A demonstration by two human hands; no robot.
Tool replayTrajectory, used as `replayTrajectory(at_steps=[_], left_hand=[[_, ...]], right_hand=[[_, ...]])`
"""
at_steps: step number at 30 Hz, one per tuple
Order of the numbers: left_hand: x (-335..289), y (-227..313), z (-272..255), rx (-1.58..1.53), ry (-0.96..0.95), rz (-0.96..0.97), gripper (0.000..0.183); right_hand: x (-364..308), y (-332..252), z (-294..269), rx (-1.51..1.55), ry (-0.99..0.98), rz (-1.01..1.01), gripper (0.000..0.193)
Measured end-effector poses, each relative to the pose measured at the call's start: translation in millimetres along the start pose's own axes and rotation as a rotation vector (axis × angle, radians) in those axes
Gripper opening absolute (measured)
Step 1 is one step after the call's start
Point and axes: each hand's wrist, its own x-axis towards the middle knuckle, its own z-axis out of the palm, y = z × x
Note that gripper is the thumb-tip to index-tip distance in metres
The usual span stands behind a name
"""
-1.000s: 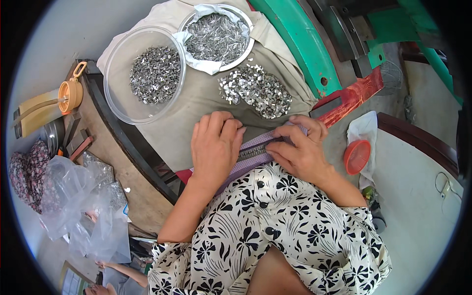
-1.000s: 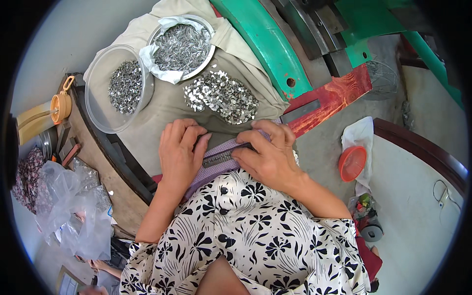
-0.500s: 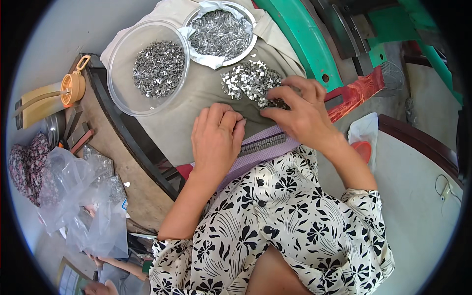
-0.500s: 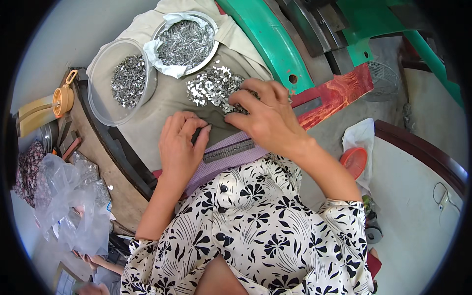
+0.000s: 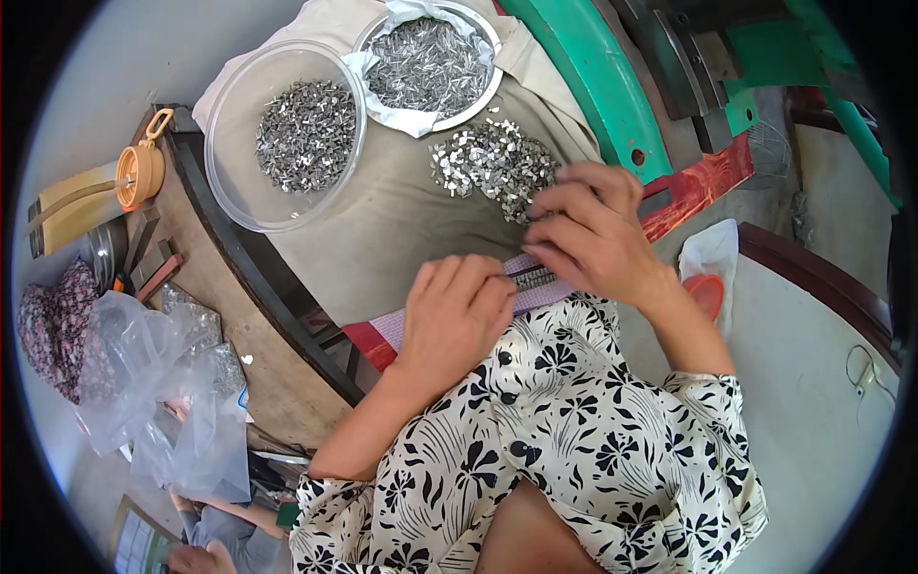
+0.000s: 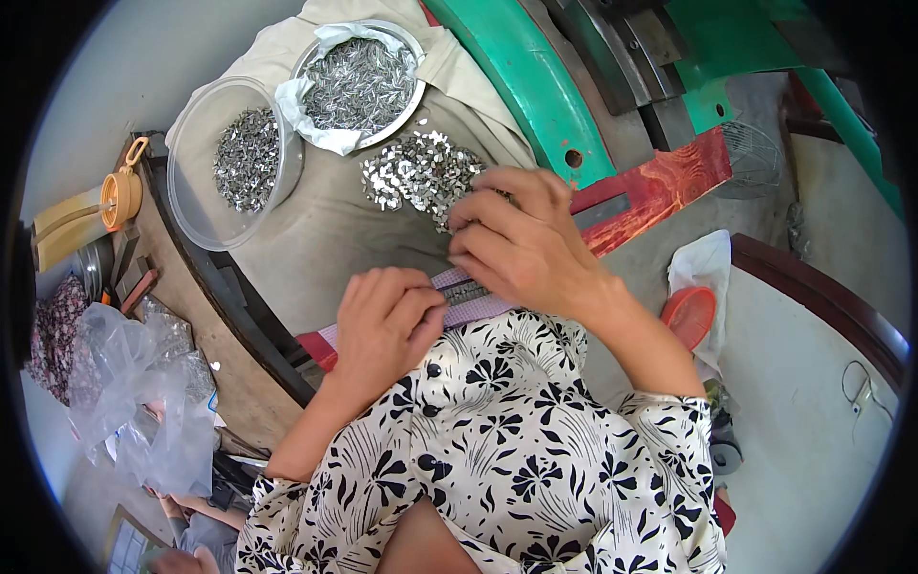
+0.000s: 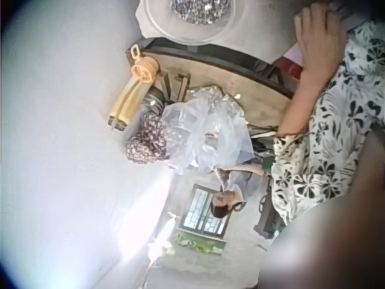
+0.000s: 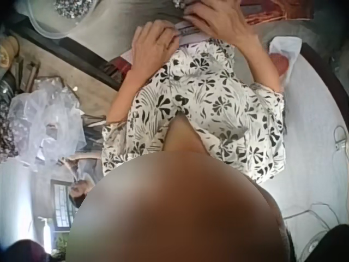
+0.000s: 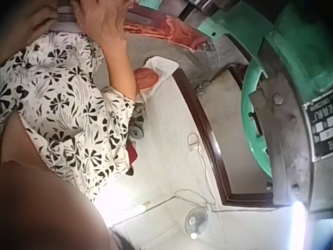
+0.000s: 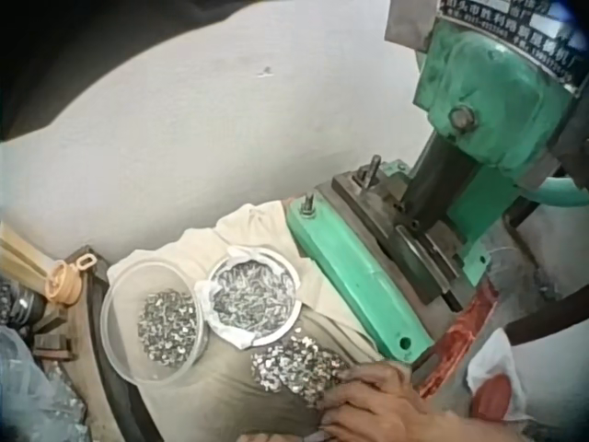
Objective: Manually arranging small metal components into a jig and then using a mechanical press machine to process them.
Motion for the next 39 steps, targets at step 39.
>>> replayTrajectory(at_steps=[39], left_hand=[[-9,-19,-17,0.109,-0.123,-0.11,0.019]], right_hand=[[24,-3,6,-0.013,-0.069,0.033,0.018]])
